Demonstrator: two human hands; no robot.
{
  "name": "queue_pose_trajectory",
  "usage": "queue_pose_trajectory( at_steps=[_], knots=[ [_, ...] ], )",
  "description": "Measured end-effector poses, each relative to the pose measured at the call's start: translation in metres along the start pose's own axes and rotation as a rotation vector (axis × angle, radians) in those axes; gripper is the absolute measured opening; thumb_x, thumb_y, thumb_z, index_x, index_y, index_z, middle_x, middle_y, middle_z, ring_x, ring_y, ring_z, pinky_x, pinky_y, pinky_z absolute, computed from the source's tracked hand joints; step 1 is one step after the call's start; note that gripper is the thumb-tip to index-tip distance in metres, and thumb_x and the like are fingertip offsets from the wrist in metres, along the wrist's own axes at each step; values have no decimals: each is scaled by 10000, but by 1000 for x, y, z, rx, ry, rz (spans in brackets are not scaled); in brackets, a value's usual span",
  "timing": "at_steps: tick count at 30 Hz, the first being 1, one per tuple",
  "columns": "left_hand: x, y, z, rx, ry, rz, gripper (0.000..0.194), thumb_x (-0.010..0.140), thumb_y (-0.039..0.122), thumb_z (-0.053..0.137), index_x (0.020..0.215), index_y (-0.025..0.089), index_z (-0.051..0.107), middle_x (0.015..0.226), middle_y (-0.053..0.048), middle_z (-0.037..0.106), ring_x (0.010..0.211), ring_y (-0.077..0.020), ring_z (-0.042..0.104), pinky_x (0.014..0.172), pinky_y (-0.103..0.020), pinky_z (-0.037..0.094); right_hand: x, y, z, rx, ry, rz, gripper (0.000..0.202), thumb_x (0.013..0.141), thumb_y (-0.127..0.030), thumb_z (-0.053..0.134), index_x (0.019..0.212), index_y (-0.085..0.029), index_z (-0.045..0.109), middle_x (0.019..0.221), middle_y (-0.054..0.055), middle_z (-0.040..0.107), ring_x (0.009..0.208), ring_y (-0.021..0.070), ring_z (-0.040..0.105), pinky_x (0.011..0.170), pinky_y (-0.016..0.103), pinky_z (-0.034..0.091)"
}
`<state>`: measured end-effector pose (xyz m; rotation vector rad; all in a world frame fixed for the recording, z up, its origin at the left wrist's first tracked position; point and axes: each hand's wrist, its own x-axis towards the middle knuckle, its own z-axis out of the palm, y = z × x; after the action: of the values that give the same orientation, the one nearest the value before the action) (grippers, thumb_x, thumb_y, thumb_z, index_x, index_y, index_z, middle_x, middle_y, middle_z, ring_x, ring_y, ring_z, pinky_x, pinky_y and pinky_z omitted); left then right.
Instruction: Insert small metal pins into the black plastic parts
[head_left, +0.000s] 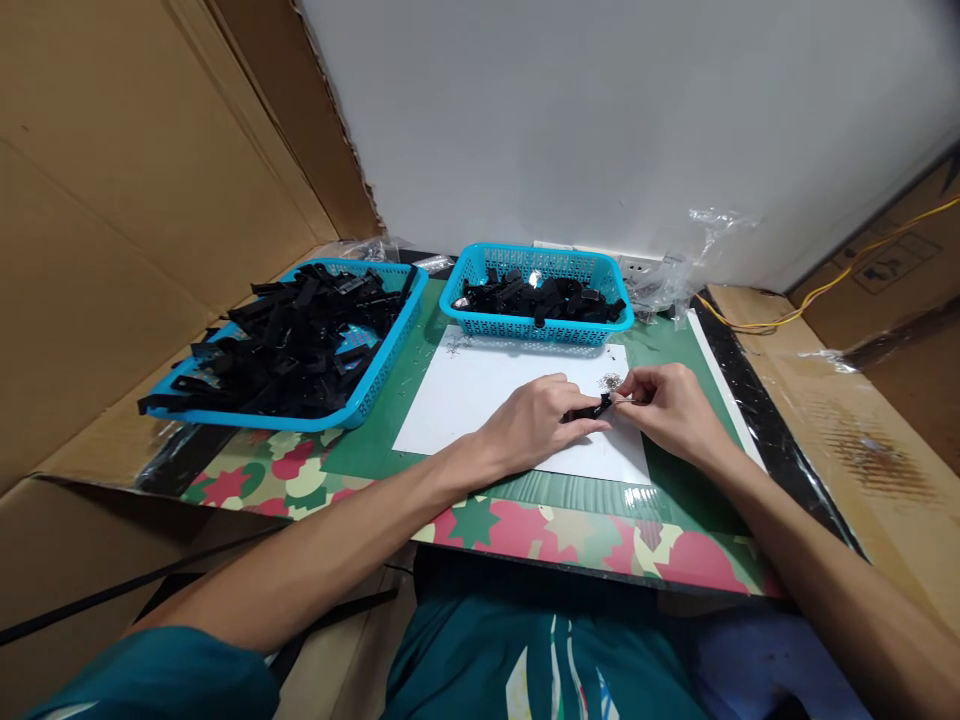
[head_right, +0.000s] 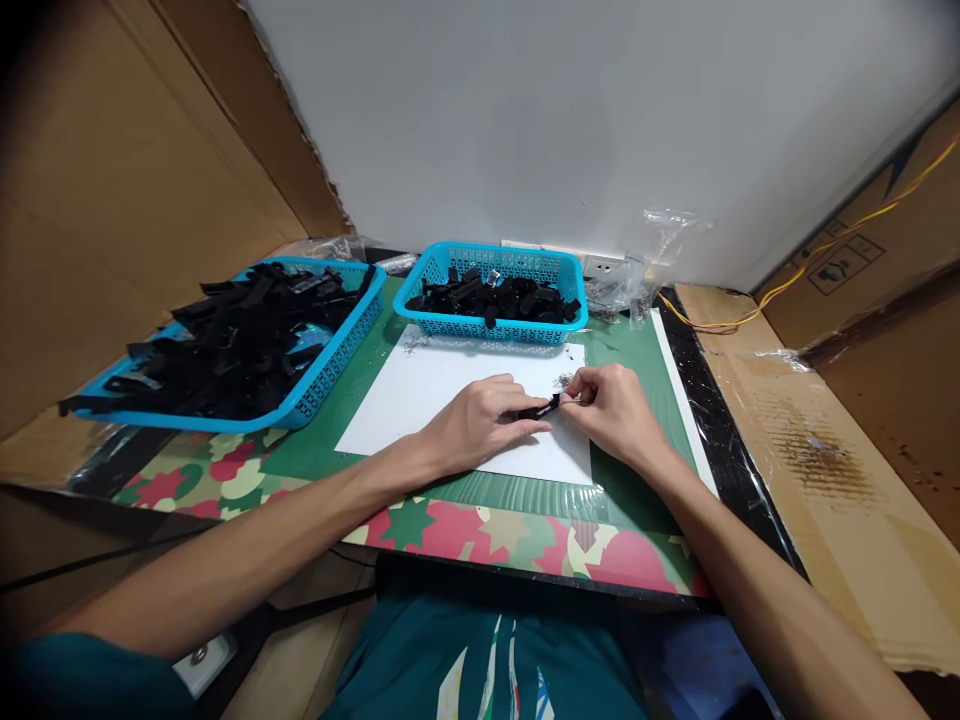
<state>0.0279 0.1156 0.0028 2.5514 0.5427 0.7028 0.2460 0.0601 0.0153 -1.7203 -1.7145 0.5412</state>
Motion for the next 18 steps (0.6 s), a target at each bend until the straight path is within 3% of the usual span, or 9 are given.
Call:
queue_pose_trajectory(
  at_steps=[18],
  knots=[
    [-1,1,0,3,-32,8,311,993,436,705,1080,153,797,785,-49,709,770,-204,612,703,-310,418,-2,1,0,-39,2,-63,179,711,-341,628,645,-182,679,536,-9,537,531,141,454,548,283,311]
  ],
)
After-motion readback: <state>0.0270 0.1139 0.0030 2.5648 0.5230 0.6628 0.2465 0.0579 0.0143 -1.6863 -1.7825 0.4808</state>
